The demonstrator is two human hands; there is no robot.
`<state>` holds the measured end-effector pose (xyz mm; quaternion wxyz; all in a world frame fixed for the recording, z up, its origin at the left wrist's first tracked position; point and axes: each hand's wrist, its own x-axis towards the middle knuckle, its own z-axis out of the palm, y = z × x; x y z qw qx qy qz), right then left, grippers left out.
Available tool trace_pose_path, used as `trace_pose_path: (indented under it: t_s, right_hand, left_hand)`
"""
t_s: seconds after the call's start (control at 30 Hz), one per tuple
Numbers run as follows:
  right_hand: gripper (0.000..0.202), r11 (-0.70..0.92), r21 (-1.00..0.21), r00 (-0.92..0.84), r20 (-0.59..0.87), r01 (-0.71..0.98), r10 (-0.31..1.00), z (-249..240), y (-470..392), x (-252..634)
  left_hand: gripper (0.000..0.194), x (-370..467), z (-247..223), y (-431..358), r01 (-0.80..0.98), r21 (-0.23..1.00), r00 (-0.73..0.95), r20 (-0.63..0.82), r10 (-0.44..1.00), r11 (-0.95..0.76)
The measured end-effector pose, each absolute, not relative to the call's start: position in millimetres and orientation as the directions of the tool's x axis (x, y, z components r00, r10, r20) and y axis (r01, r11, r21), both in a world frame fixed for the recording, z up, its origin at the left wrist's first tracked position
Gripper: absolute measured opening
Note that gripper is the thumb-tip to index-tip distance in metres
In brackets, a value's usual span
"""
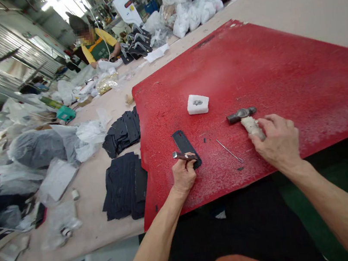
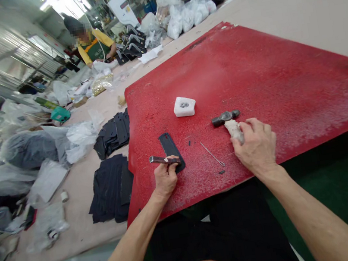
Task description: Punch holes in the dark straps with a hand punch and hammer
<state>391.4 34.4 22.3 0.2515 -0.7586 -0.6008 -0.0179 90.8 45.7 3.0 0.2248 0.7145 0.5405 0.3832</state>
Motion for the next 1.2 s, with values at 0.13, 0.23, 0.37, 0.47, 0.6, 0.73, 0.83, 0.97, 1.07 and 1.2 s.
trace_pose_path:
  t_s: [0.13, 0.23, 0.37, 0.47, 0.6, 0.73, 0.83, 0.97, 1.07, 1.2]
  right_hand:
    - [0.052, -0.207, -0.296, 0.261, 0.155, 0.932, 0.953, 20, 41, 400]
    - [0.043, -0.272, -0.392, 0.282, -0.032, 0.879, 0.959, 24, 53, 395]
    - [0.037, -0.515, -0.831, 0.308, -0.443, 0.21, 0.842, 36, 63, 390]
    - [0.038, -0.535, -0.84, 0.137, -0.543, -0.095, 0.829, 45, 60, 387]
    - [0.04, -0.52, -0.795, 0.14, -0.58, -0.313, 0.802, 54, 52, 376]
    - [0.052, -0.427, -0.881, 0.199, -0.465, -0.204, 0.863, 82, 45, 358]
    - [0.064, -0.157, -0.983, 0.176, -0.14, 0.092, 0.974, 133, 37, 344]
    - [0.064, 0.253, -0.807, 0.121, 0.369, 0.533, 0.922, 209, 23, 326]
    - [0.064, 0.477, -0.644, -0.072, 0.55, 0.598, 0.832, 230, 18, 313]
    - [0.061, 0.568, -0.557, -0.376, 0.429, 0.606, 0.821, 204, 20, 306]
  left_hand:
    - [0.017, 89, -1, 46, 0.597, 0.738, 0.126, 0.301, 0.945, -0.314]
    - [0.017, 88, -3, 47, 0.613, 0.728, 0.134, 0.288, 0.948, -0.308]
    - [0.012, 90, -2, 46, 0.666, 0.685, 0.144, 0.272, 0.951, -0.297]
    - [0.011, 92, -1, 45, 0.699, 0.654, 0.143, 0.268, 0.953, -0.289]
    - [0.01, 93, 0, 45, 0.71, 0.635, 0.149, 0.287, 0.946, -0.304]
    - [0.01, 92, 1, 44, 0.686, 0.647, 0.152, 0.319, 0.935, -0.332]
    - [0.01, 92, 1, 44, 0.698, 0.626, 0.161, 0.336, 0.928, -0.347]
    - [0.009, 91, 0, 45, 0.713, 0.613, 0.16, 0.33, 0.93, -0.341]
    - [0.009, 91, -1, 45, 0.707, 0.627, 0.153, 0.318, 0.936, -0.328]
    - [0.009, 90, 0, 45, 0.696, 0.633, 0.152, 0.331, 0.931, -0.339]
